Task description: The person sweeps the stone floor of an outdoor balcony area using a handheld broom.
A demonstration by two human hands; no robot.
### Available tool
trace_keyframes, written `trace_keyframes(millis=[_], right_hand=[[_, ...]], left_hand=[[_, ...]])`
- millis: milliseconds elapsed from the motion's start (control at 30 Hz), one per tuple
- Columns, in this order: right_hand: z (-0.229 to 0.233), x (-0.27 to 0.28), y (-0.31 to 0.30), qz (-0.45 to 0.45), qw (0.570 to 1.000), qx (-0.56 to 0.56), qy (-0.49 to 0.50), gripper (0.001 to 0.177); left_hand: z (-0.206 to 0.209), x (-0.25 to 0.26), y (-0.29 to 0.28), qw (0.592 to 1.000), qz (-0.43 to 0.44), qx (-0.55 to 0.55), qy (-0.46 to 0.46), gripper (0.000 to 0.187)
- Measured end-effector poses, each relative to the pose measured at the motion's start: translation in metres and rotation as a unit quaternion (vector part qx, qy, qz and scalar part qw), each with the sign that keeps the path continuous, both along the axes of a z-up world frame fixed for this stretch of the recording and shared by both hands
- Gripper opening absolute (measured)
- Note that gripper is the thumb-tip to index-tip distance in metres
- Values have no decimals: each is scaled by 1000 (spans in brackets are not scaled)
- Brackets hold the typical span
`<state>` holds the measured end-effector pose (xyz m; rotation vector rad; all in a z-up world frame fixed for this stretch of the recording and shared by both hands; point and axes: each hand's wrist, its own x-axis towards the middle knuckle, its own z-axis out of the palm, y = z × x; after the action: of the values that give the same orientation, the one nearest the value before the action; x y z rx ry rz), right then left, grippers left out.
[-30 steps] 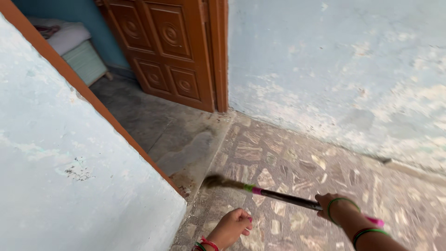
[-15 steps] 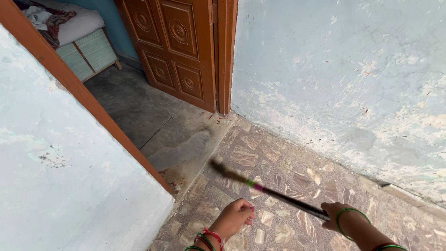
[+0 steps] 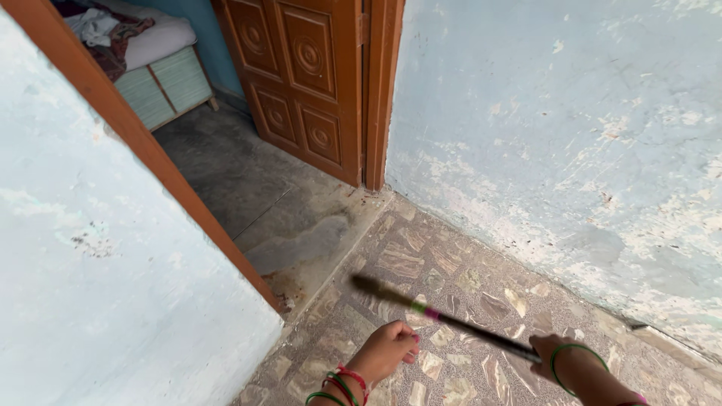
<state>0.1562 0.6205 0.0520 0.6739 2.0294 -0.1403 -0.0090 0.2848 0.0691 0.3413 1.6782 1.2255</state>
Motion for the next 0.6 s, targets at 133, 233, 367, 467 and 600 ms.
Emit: trace_keyframes(millis=[133, 233, 367, 467, 600], right_hand=[[18, -22, 13, 11, 1000, 8, 12, 33], [33, -29, 6, -57, 996, -54, 32, 33], [44, -37, -44, -166, 975, -148, 28, 29], [44, -55, -82, -69, 986, -149, -2, 32], [15, -71, -99, -49, 986, -160, -21, 32]], left_hand=[[4, 3, 10, 1000, 17, 19, 1, 22], [8, 2, 9, 998, 32, 55, -22, 21], [4, 0, -2, 1000, 23, -12, -11, 20], [-8, -5, -9, 999, 32, -20, -27, 20], [-20, -6, -15, 998, 48, 14, -36, 19]])
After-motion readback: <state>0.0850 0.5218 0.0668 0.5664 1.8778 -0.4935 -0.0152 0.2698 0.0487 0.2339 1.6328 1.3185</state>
